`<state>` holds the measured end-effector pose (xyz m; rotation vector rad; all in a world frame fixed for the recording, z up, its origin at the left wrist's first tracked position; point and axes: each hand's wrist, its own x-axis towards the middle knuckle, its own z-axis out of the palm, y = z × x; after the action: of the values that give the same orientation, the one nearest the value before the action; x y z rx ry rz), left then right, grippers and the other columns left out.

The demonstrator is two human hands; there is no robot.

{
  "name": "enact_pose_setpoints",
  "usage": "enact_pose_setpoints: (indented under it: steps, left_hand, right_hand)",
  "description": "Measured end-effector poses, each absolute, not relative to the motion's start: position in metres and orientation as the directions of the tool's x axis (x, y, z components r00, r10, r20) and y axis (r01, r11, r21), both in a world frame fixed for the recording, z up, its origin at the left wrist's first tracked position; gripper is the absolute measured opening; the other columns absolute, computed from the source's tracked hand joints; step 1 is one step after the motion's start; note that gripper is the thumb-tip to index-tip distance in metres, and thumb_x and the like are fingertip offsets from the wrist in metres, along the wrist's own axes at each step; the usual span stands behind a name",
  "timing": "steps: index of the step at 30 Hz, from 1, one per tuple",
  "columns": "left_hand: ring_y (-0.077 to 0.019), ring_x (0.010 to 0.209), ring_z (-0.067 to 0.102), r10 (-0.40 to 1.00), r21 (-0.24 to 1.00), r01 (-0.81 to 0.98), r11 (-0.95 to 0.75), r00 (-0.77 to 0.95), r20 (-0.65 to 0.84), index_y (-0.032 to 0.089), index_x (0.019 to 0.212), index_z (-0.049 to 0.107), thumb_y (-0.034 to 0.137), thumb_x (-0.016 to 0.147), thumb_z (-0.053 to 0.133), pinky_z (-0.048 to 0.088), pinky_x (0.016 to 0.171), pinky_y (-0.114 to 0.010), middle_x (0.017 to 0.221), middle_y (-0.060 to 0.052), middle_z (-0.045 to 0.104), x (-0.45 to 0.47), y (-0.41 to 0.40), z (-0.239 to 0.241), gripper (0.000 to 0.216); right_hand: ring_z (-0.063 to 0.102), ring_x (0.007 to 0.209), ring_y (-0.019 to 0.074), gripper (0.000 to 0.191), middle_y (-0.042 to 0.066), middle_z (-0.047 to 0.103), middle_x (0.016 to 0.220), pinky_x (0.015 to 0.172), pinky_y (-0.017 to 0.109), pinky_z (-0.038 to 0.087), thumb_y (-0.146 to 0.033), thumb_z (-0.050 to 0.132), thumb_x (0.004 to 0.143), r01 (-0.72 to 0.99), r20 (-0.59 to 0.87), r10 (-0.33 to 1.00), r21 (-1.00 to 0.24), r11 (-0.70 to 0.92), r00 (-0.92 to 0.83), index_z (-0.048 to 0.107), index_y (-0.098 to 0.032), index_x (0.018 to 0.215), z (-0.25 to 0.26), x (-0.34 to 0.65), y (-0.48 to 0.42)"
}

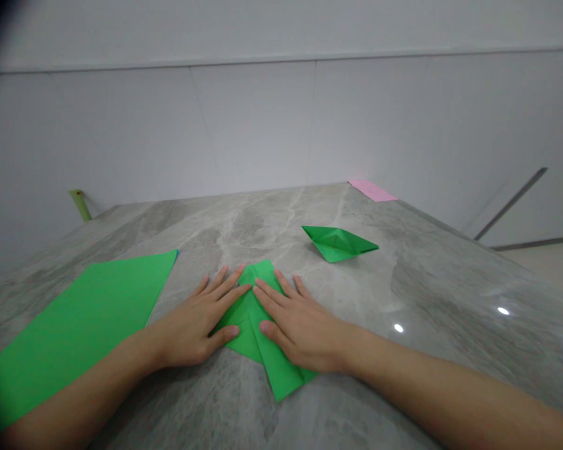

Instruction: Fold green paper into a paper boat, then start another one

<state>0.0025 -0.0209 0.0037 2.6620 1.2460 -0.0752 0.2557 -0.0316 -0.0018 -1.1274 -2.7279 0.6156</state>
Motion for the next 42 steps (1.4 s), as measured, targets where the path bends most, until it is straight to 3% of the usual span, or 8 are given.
enact_pose_setpoints:
  steps: [4, 12, 18, 28, 31, 34, 38, 42]
  left_hand:
    - [-0.0396, 0.150, 0.006, 0.752, 0.175, 0.760, -0.626, 0.648, -0.122, 0.018, 0.155, 0.027, 0.050, 0.096, 0.045, 0.018, 0.114, -0.066, 0.164, -0.016, 0.005, 0.002, -0.021, 0.004, 0.069]
    - [-0.0360, 0.151, 0.004, 0.763, 0.152, 0.780, -0.607, 0.625, -0.165, 0.011, 0.152, 0.029, 0.051, 0.096, 0.043, 0.016, 0.117, -0.062, 0.164, -0.018, 0.005, 0.005, -0.022, 0.007, 0.070]
    - [-0.0354, 0.151, 0.002, 0.763, 0.150, 0.777, -0.611, 0.629, -0.149, 0.015, 0.156, 0.016, 0.048, 0.097, 0.042, 0.015, 0.116, -0.063, 0.164, -0.016, 0.001, 0.004, -0.022, 0.004, 0.072]
    - [-0.0409, 0.149, 0.001, 0.765, 0.166, 0.776, -0.609, 0.630, -0.133, 0.016, 0.152, 0.031, 0.048, 0.095, 0.046, 0.018, 0.114, -0.067, 0.164, -0.016, 0.002, 0.005, -0.022, 0.008, 0.067]
    - [-0.0415, 0.149, -0.002, 0.768, 0.154, 0.773, -0.616, 0.632, -0.103, 0.014, 0.146, 0.039, 0.051, 0.092, 0.049, 0.015, 0.114, -0.068, 0.164, -0.016, 0.005, 0.002, -0.020, 0.006, 0.067]
    - [-0.0408, 0.149, -0.006, 0.757, 0.142, 0.758, -0.637, 0.649, -0.070, 0.011, 0.148, 0.033, 0.055, 0.090, 0.052, 0.009, 0.115, -0.069, 0.164, -0.018, 0.006, 0.000, -0.019, 0.006, 0.076]
    - [-0.0406, 0.149, -0.009, 0.704, 0.133, 0.696, -0.705, 0.710, 0.020, 0.012, 0.152, 0.020, 0.049, 0.083, 0.062, -0.005, 0.113, -0.072, 0.164, -0.018, 0.012, 0.000, -0.018, 0.009, 0.089]
    - [-0.0416, 0.150, 0.004, 0.653, 0.131, 0.640, -0.757, 0.750, 0.104, 0.017, 0.152, 0.018, 0.045, 0.077, 0.069, -0.019, 0.108, -0.072, 0.156, -0.016, 0.036, 0.003, -0.018, 0.015, 0.095]
  right_hand:
    - [0.004, 0.151, 0.0332, 0.056, 0.008, 0.021, 0.163, 0.117, 0.066, 0.015, -0.038, 0.028, 0.105, 0.688, 0.024, 0.753, -0.389, 0.613, -0.657, 0.021, -0.018, 0.157, -0.006, 0.260, -0.026]
    - [0.004, 0.150, 0.0373, 0.055, 0.008, 0.023, 0.162, 0.114, 0.072, 0.013, -0.034, 0.032, 0.104, 0.659, 0.005, 0.696, -0.317, 0.682, -0.718, 0.021, -0.020, 0.157, -0.009, 0.259, -0.027]
    - [0.003, 0.150, 0.0382, 0.055, 0.008, 0.021, 0.163, 0.114, 0.073, 0.013, -0.035, 0.030, 0.105, 0.657, -0.009, 0.690, -0.318, 0.684, -0.723, 0.021, -0.018, 0.157, -0.006, 0.259, -0.027]
    - [0.005, 0.150, 0.0374, 0.054, 0.008, 0.024, 0.162, 0.113, 0.074, 0.011, -0.036, 0.031, 0.104, 0.650, -0.012, 0.695, -0.364, 0.667, -0.719, 0.026, -0.020, 0.155, -0.003, 0.258, -0.027]
    - [0.009, 0.149, 0.0410, 0.076, 0.017, 0.024, 0.161, 0.114, 0.072, 0.010, -0.058, 0.044, 0.095, 0.649, -0.025, 0.696, -0.389, 0.654, -0.717, 0.029, -0.012, 0.154, 0.003, 0.254, -0.034]
    - [0.021, 0.146, 0.0427, 0.106, 0.024, 0.028, 0.158, 0.116, 0.068, 0.005, -0.070, 0.063, 0.076, 0.619, 0.008, 0.676, -0.393, 0.680, -0.737, 0.029, -0.008, 0.154, 0.009, 0.252, -0.043]
    - [0.040, 0.140, 0.0346, 0.087, 0.020, 0.045, 0.150, 0.118, 0.063, 0.004, -0.035, 0.063, 0.073, 0.595, 0.107, 0.680, -0.398, 0.698, -0.725, 0.034, -0.011, 0.152, 0.012, 0.254, -0.047]
    - [0.064, 0.115, 0.0286, 0.082, 0.014, 0.068, 0.125, 0.117, 0.062, 0.017, -0.015, 0.051, 0.062, 0.635, 0.187, 0.751, -0.431, 0.642, -0.633, 0.045, -0.014, 0.145, 0.013, 0.259, -0.039]
